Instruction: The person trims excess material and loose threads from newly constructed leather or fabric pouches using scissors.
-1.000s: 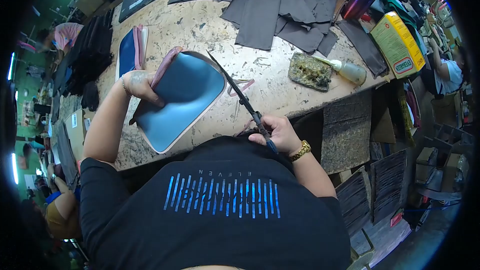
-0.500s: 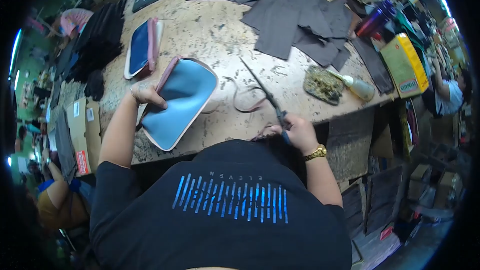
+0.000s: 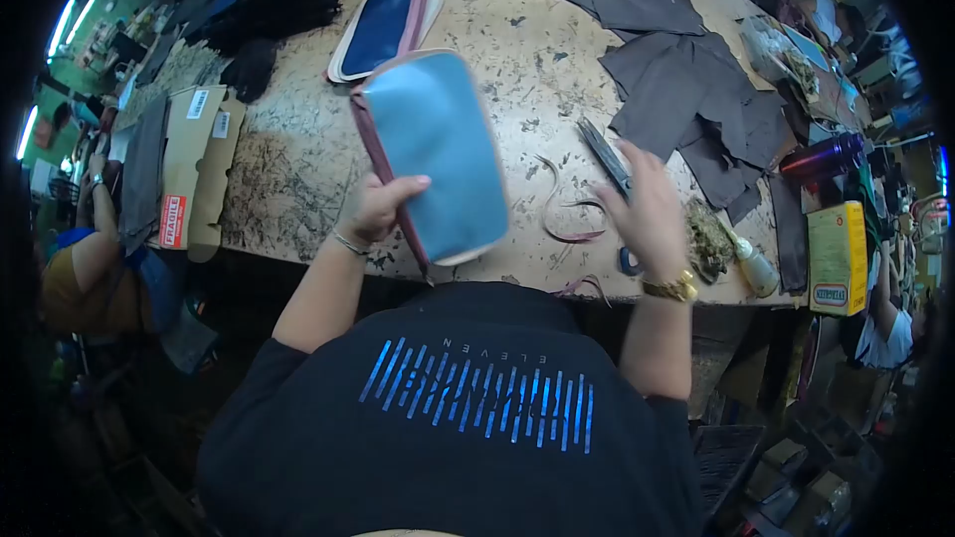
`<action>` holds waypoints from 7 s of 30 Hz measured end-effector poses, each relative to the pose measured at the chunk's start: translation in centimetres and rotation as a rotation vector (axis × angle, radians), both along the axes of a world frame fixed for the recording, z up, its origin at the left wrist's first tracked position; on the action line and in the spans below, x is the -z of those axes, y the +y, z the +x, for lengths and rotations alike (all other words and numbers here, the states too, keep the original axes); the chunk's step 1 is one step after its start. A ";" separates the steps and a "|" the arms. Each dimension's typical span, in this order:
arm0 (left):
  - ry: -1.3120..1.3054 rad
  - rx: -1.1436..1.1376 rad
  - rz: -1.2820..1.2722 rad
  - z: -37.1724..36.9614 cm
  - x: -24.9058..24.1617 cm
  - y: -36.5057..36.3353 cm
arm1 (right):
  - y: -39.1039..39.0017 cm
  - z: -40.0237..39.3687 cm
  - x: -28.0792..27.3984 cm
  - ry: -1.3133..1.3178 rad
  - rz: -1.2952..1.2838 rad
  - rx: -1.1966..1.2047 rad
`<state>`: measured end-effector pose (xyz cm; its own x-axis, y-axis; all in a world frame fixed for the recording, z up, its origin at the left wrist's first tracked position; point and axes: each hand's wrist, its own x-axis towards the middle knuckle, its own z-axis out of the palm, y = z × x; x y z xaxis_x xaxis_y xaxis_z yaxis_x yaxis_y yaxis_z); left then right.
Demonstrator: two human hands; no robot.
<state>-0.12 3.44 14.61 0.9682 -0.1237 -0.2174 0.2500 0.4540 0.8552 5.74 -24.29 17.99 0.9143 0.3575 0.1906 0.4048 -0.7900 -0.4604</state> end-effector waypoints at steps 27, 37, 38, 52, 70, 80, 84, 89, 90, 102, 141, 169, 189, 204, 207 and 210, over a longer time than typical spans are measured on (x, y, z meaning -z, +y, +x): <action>-0.376 0.370 0.101 2.0 -0.6 -6.0 | 3.3 -2.2 0.1 -0.110 0.819 -0.189; -0.526 0.561 0.509 0.5 -0.7 -7.5 | 2.2 -4.4 -2.5 -0.215 0.687 -0.302; -0.428 0.524 0.403 -0.1 -0.7 -7.7 | 2.3 -4.5 -2.3 -0.199 0.668 -0.300; -0.793 0.552 0.727 0.6 -2.0 -6.5 | 4.1 -6.0 -1.6 -0.113 0.198 -0.573; -0.158 0.144 -0.017 5.9 -3.4 -9.7 | 2.3 2.2 0.6 -0.552 0.549 0.078; -0.464 0.184 0.369 1.3 -2.9 -7.7 | -0.5 4.4 2.8 -0.143 1.447 0.310; -0.562 -0.061 0.139 4.2 -1.5 -9.5 | 3.8 1.7 5.5 0.049 1.407 0.190; -0.666 -0.105 0.502 7.0 -0.6 -8.0 | 3.3 -2.0 3.8 0.564 0.922 -0.319; -0.455 0.020 0.266 6.2 -1.2 -8.9 | 3.3 -1.9 3.7 0.634 1.024 -0.310; -0.670 0.157 0.300 4.9 0.8 -7.5 | 4.0 -2.4 2.9 1.052 1.353 -0.393; -0.679 -0.054 1.209 0.4 -1.6 -6.7 | 4.5 -5.0 2.5 -0.289 0.191 -0.225; -0.779 0.075 1.047 1.6 -3.6 -3.0 | 2.6 -5.4 3.7 0.920 1.611 -0.052; -0.059 0.466 -0.267 0.2 4.5 -5.6 | 4.4 -6.2 2.4 1.104 1.958 -0.134; -1.109 -0.199 1.282 1.5 2.0 -6.3 | 4.2 -6.4 1.9 1.082 1.587 -0.308; -1.079 -0.265 1.017 2.2 1.5 -7.4 | 4.3 -6.3 1.7 1.216 1.662 -0.300; -1.011 -0.302 0.749 2.2 0.8 -7.6 | 2.5 -6.1 0.7 0.983 1.407 -0.539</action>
